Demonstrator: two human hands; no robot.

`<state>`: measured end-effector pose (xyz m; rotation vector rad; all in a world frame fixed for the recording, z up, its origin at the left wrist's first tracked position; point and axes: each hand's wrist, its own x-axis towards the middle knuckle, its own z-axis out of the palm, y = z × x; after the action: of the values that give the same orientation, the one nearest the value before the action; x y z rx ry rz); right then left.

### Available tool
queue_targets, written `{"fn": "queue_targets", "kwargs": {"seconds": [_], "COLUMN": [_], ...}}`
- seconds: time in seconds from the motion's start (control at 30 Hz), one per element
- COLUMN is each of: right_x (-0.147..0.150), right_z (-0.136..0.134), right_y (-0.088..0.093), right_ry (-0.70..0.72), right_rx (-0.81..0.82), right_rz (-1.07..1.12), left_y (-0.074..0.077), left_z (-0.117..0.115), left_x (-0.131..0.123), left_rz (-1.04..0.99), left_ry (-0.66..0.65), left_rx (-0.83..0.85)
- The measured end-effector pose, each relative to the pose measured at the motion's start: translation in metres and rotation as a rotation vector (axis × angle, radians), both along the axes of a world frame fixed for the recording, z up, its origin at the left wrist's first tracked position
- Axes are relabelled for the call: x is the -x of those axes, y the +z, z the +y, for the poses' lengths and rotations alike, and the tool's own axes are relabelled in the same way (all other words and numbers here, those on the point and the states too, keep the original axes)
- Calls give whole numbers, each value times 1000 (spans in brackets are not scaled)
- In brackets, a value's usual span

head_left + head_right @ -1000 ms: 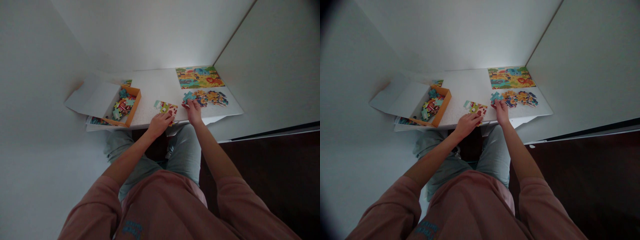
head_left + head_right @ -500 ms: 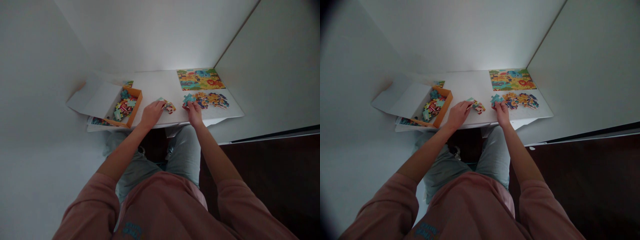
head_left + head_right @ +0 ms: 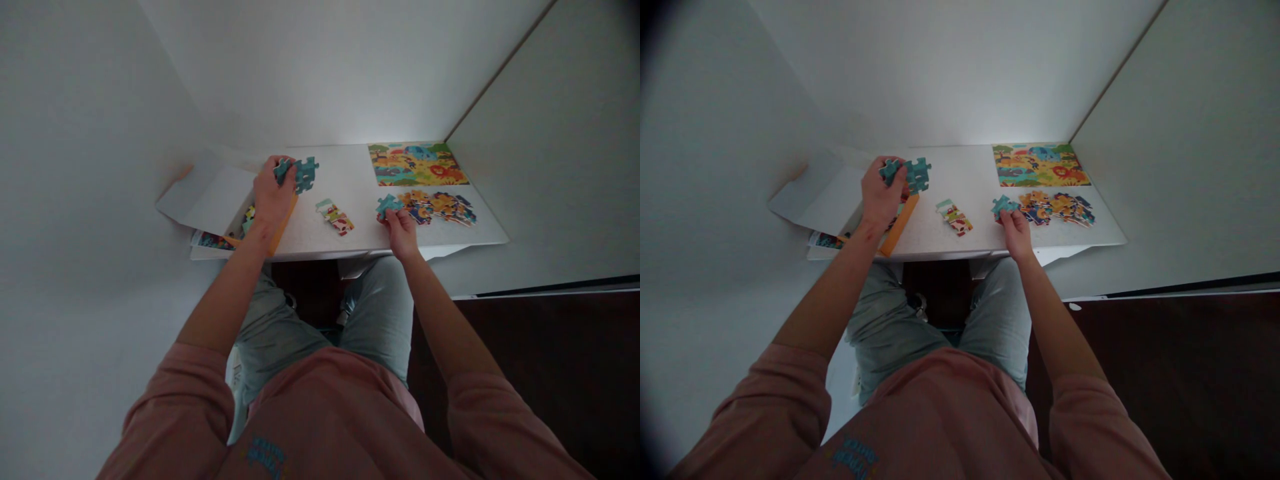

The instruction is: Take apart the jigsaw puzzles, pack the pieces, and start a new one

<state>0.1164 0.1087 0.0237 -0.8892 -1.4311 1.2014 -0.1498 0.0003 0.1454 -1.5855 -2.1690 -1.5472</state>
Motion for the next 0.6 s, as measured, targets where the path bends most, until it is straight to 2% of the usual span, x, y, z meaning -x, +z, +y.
{"fn": "queue_targets", "kwargs": {"seconds": [0.17, 0.3, 0.37, 0.43, 0.6], "right_x": [-2, 8, 24, 49, 133], "right_z": [-1, -7, -14, -22, -40], "right_y": [-1, 6, 16, 29, 60], "right_ry": [17, 4, 31, 123, 371], "right_rx": [-18, -125, -179, -224, -426], "right_rz": [-7, -188, -292, -342, -428], "left_y": [7, -7, -14, -18, -21], "left_z": [-24, -47, -59, -73, -106], "left_x": [45, 73, 75, 70, 43], "left_rz": [-38, 35, 121, 197, 280], "left_ry": [101, 87, 93, 102, 1], "left_rx": [-60, 116, 213, 257, 320]}}
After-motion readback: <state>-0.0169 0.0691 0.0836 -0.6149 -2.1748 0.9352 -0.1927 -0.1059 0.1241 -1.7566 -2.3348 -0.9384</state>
